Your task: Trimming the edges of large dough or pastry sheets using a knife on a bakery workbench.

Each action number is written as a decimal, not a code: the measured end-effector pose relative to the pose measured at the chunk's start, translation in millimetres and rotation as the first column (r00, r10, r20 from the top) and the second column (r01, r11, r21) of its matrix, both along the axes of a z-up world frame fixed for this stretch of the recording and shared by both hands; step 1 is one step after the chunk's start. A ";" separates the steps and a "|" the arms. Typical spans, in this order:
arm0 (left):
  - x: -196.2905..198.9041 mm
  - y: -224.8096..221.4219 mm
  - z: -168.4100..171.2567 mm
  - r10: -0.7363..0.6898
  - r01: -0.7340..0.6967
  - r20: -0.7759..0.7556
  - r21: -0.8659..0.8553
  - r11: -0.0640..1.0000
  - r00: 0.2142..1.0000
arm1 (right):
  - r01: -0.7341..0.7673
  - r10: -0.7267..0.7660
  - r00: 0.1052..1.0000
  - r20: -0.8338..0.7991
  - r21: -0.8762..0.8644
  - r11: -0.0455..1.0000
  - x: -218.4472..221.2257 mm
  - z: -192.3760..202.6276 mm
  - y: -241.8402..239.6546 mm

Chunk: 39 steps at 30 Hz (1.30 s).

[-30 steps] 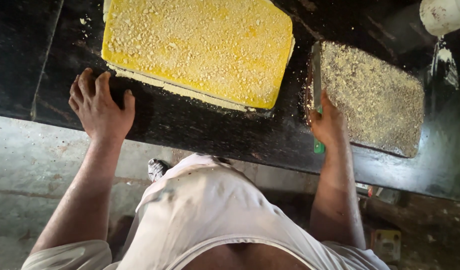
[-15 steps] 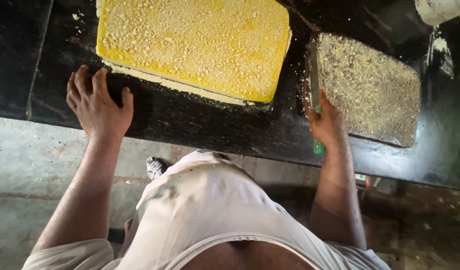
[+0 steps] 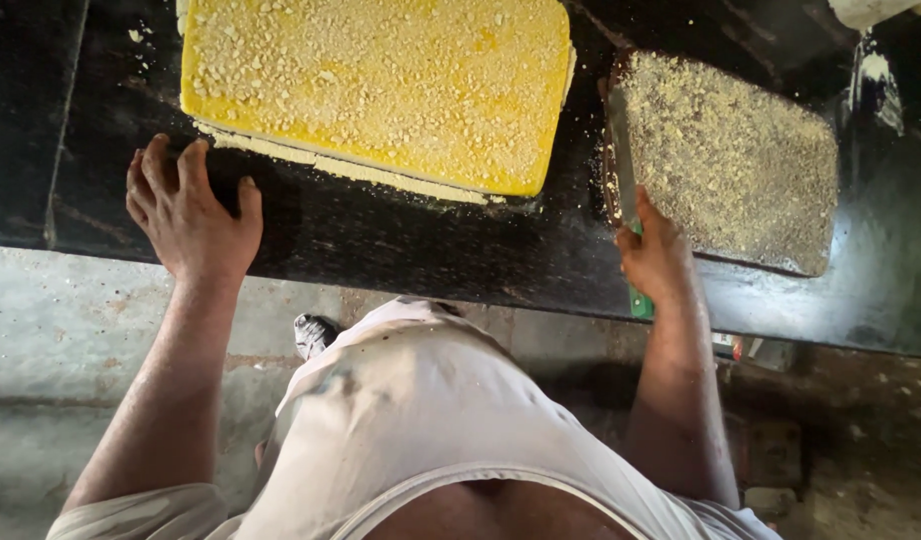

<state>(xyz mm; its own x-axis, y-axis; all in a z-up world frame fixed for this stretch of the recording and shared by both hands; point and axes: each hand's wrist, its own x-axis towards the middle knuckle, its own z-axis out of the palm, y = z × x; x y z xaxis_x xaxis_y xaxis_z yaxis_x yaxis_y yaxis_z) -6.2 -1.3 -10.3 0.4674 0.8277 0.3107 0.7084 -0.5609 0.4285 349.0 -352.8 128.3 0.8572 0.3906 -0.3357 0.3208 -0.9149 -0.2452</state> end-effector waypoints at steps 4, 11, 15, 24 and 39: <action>-0.3 -1.2 1.7 -0.005 0.005 -0.010 -0.007 1.000 1.000 | -0.038 0.037 0.999 0.024 0.009 0.999 -5.8 0.9 -2.5; -1.1 0.1 1.4 -0.018 0.018 -0.008 -0.004 1.000 1.000 | -0.110 0.111 0.987 0.116 -0.012 0.994 -3.7 -15.8 -21.0; -1.6 0.4 1.0 -0.024 0.023 -0.020 -0.015 1.000 1.000 | -0.060 0.064 0.995 0.079 -0.043 0.997 -25.4 11.6 -5.2; -2.4 1.7 -1.6 -0.022 0.021 -0.018 -0.033 0.999 1.000 | -0.065 0.068 0.995 0.072 -0.042 0.997 -26.9 1.8 -19.9; -5.0 5.9 -13.8 -0.027 0.027 -0.049 -0.017 1.000 0.998 | -0.096 0.087 0.991 0.106 0.081 0.992 -39.6 -12.8 -45.1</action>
<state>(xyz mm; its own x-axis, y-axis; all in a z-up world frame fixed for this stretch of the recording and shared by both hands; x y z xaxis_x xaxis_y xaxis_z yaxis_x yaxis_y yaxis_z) -11.2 4.6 -24.1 0.5039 0.8192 0.2737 0.7136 -0.5734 0.4025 309.4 -397.9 115.5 0.8443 0.4927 -0.2105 0.4296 -0.8573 -0.2835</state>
